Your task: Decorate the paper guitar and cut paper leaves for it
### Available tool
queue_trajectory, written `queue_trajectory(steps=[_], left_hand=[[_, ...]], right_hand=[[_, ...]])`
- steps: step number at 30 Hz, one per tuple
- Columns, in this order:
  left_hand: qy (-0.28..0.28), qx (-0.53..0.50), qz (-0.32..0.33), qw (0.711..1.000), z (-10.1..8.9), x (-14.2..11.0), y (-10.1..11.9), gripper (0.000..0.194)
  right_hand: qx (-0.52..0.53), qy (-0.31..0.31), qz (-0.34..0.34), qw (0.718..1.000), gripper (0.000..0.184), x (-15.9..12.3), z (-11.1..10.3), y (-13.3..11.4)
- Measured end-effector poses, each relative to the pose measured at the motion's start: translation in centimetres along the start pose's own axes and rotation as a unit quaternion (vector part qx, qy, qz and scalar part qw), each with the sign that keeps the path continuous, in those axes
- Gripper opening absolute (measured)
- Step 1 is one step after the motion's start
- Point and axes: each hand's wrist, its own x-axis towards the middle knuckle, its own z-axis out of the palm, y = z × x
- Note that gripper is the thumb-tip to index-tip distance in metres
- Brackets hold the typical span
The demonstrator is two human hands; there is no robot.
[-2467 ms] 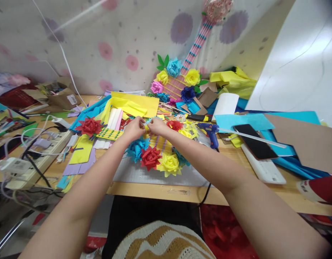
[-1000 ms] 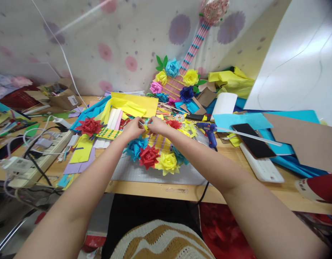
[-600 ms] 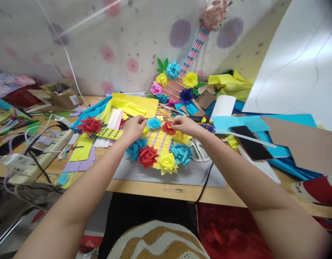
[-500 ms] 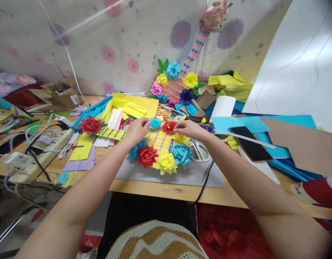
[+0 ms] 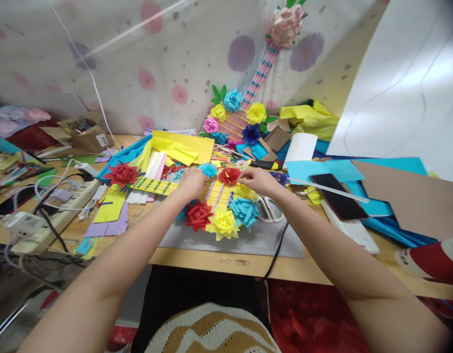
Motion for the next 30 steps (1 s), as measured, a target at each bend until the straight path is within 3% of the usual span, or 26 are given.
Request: queue_trajectory(steps=[16,21,26,30], left_hand=[[0.021,-0.014,-0.045,0.999,0.8,0.6,-0.1,0.024],[0.023,-0.036,-0.088,0.995,1.4,1.1,-0.1,0.023],[-0.021,-0.065,-0.13,0.989,1.5,1.7,0.2,0.015],[-0.003,-0.085,-0.118,0.989,1.0,1.3,0.2,0.015]], right_hand=[[0.048,0.027,0.033,0.998,0.027,-3.6,-0.7,3.8],[0.057,0.038,0.08,0.994,0.029,-5.3,-0.5,5.4],[0.062,0.045,0.13,0.989,0.026,-6.8,-0.3,7.8],[0.052,0.05,0.164,0.984,0.023,-7.6,-0.3,9.5]])
